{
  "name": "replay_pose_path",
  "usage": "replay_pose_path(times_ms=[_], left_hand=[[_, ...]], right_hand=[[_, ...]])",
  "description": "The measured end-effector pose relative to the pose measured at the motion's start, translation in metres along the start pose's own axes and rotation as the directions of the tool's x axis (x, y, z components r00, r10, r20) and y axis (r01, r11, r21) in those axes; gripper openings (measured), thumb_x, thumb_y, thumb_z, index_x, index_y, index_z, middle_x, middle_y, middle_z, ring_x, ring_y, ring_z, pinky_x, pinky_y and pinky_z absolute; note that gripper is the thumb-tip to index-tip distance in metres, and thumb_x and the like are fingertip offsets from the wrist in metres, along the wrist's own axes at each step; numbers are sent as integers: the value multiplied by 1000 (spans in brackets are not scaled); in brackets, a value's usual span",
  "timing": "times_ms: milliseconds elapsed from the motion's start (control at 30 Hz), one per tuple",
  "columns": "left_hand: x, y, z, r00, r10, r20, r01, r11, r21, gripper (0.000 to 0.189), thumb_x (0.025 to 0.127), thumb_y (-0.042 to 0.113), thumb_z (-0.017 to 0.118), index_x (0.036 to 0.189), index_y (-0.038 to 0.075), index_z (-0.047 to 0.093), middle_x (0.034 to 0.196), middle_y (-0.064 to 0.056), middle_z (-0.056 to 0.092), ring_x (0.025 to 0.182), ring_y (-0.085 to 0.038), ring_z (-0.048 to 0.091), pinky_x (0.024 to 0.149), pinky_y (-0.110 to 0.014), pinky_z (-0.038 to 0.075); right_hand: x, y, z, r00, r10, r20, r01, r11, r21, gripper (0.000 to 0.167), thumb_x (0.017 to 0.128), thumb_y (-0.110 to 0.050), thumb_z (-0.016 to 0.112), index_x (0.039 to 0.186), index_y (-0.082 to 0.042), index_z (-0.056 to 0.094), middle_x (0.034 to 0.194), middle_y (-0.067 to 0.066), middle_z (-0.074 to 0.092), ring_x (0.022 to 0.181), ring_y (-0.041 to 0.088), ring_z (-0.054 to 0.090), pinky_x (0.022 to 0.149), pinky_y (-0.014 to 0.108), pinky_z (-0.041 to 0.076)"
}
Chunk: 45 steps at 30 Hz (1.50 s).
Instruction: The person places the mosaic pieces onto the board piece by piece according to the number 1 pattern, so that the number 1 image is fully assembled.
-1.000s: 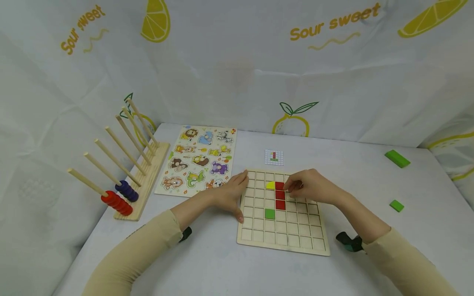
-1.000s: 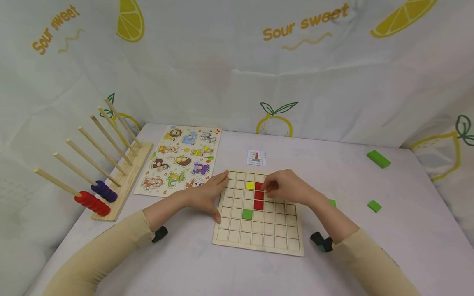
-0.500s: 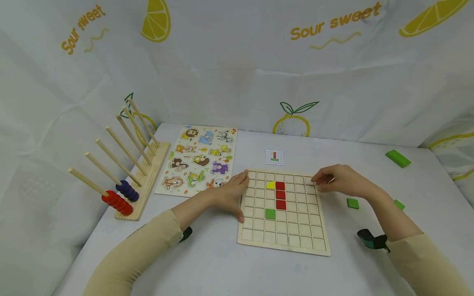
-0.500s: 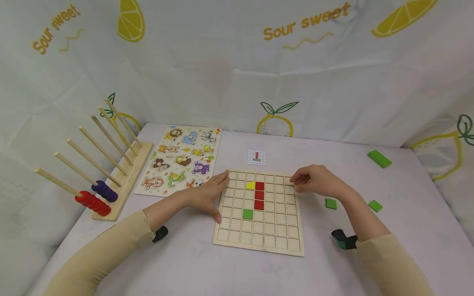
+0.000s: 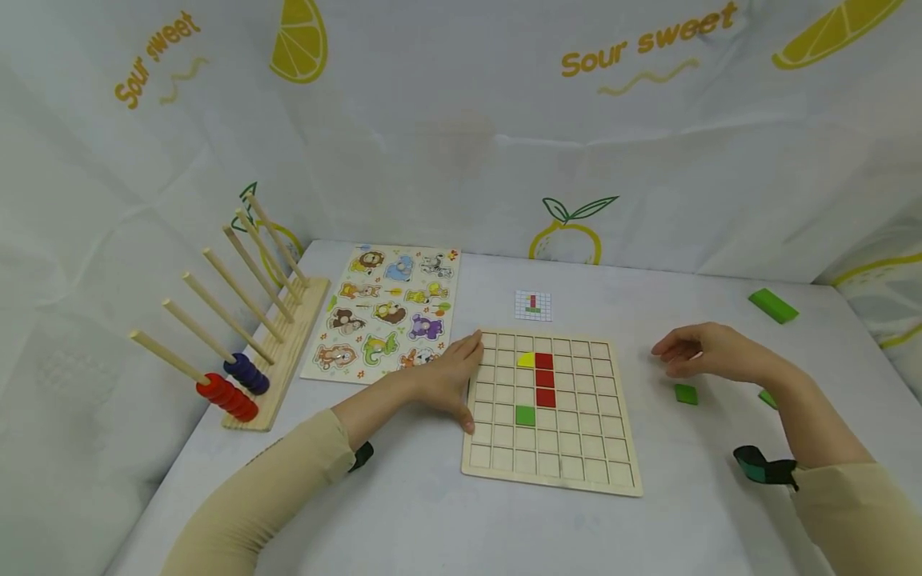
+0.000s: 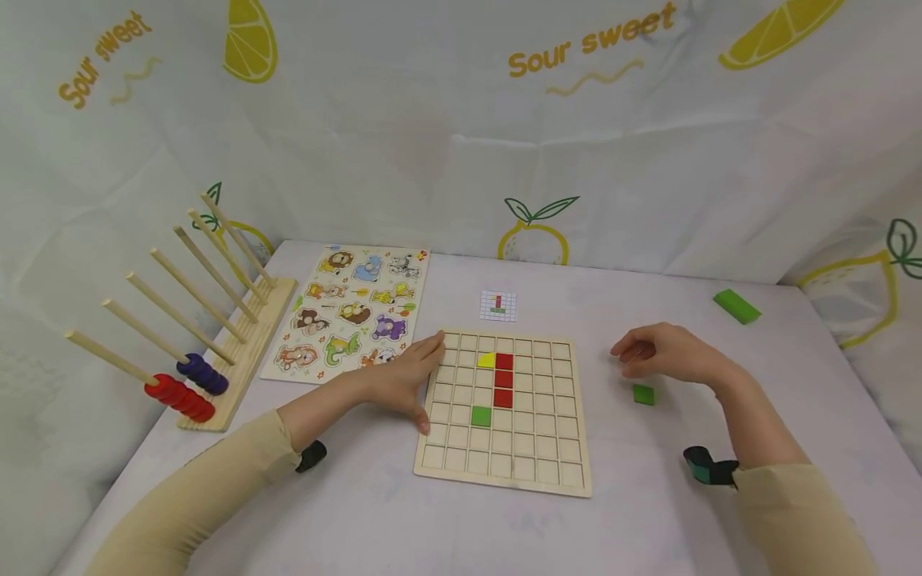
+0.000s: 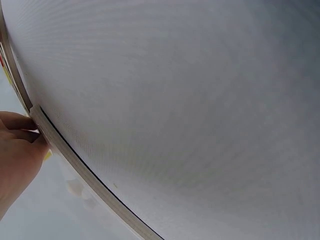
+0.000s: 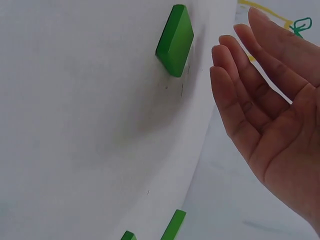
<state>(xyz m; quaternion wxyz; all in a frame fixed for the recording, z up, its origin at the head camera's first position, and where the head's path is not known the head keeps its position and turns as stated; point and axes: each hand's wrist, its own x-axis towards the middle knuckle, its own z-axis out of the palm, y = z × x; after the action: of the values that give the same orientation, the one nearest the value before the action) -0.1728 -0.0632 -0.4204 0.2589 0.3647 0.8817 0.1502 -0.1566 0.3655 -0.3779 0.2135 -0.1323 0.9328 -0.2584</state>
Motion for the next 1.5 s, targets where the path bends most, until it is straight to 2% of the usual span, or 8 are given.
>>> replay_pose_path(times_ms=[367,567,733,1000,1500], left_hand=[[0,-1,0,1000,2,-5,-2,1000,15,137,66,49,88,156,-6,0,166,-20,-16,156,-35,-7,130,-43,8],[0,-1,1,1000,2,-3,-2,1000,14,137,67,48,88,156,-5,0,166,-20,-16,156,-35,-7,130,-43,8],[0,0,1,1000,0,-4,0,1000,12,136,67,48,88,157,-5,0,166,-19,-16,157,-34,-7,130,-43,9],[-1,0,0,1000,-3,-4,3,1000,-4,137,66,47,88,157,-4,0,166,-19,-16,157,-34,-8,130,-43,9],[-1,2,-2,1000,-15,6,15,999,31,137,66,49,87,156,-6,0,166,-20,-15,156,-35,-7,130,-42,7]], right_hand=[[-7,14,-3,992,67,111,-64,998,-24,41,83,-29,77,113,-3,67,105,4,69,88,1,57,73,19,52],[-10,18,0,981,95,168,-100,995,20,40,79,-25,79,111,-4,66,101,3,66,85,3,55,73,19,50],[-9,21,4,980,102,169,-109,994,30,39,78,-22,81,109,-4,66,97,2,64,83,4,53,71,19,49],[-5,21,8,983,109,147,-107,994,-22,34,75,-19,82,101,-6,65,91,1,61,81,9,51,67,20,47],[-1,15,13,983,130,133,-120,990,-77,28,73,-12,82,92,-8,62,87,0,60,83,14,53,66,22,47]])
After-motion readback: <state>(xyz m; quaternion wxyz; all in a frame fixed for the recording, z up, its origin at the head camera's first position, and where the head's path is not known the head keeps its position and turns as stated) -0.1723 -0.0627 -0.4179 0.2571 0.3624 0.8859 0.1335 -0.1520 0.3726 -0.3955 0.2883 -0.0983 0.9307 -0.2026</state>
